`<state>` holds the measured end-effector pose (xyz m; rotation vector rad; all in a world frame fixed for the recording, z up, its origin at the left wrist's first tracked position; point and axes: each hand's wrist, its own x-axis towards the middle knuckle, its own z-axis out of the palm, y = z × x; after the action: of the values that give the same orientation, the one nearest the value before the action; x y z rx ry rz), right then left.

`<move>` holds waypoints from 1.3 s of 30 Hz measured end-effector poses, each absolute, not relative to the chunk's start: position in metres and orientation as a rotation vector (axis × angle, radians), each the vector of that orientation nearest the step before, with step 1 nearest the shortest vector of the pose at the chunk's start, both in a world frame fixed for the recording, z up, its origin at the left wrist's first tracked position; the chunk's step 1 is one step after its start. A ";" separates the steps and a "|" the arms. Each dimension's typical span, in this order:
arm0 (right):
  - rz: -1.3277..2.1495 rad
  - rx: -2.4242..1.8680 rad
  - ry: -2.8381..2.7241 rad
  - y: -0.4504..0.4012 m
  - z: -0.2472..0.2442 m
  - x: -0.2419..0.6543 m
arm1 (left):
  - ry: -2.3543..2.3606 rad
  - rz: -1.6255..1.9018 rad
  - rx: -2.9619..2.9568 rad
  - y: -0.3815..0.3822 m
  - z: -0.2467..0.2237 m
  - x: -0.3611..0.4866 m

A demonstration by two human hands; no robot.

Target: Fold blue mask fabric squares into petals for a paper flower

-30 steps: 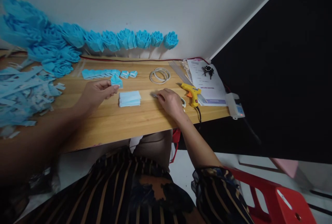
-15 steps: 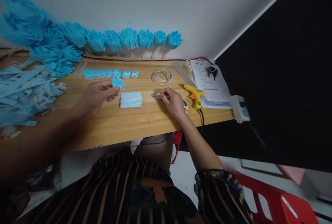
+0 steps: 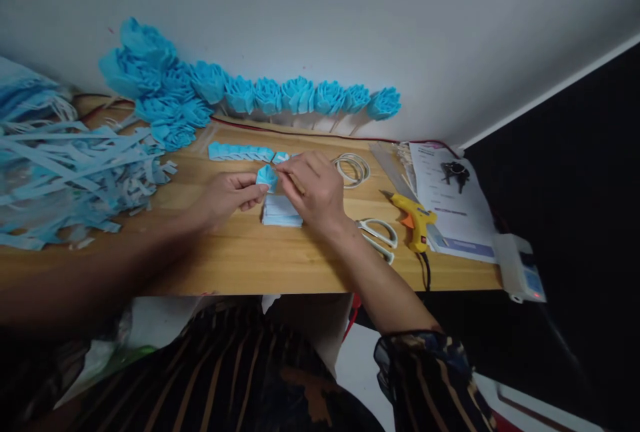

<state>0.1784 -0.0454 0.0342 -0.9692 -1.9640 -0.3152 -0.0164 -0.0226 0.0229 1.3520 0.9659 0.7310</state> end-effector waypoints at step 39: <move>-0.503 -0.937 -2.056 -0.047 0.013 0.180 | 0.917 0.685 1.307 -0.024 0.026 -0.015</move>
<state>0.1802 -0.0472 0.0129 -0.9373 -2.0563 -0.5033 -0.0151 -0.0244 0.0264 1.3066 0.9167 0.6851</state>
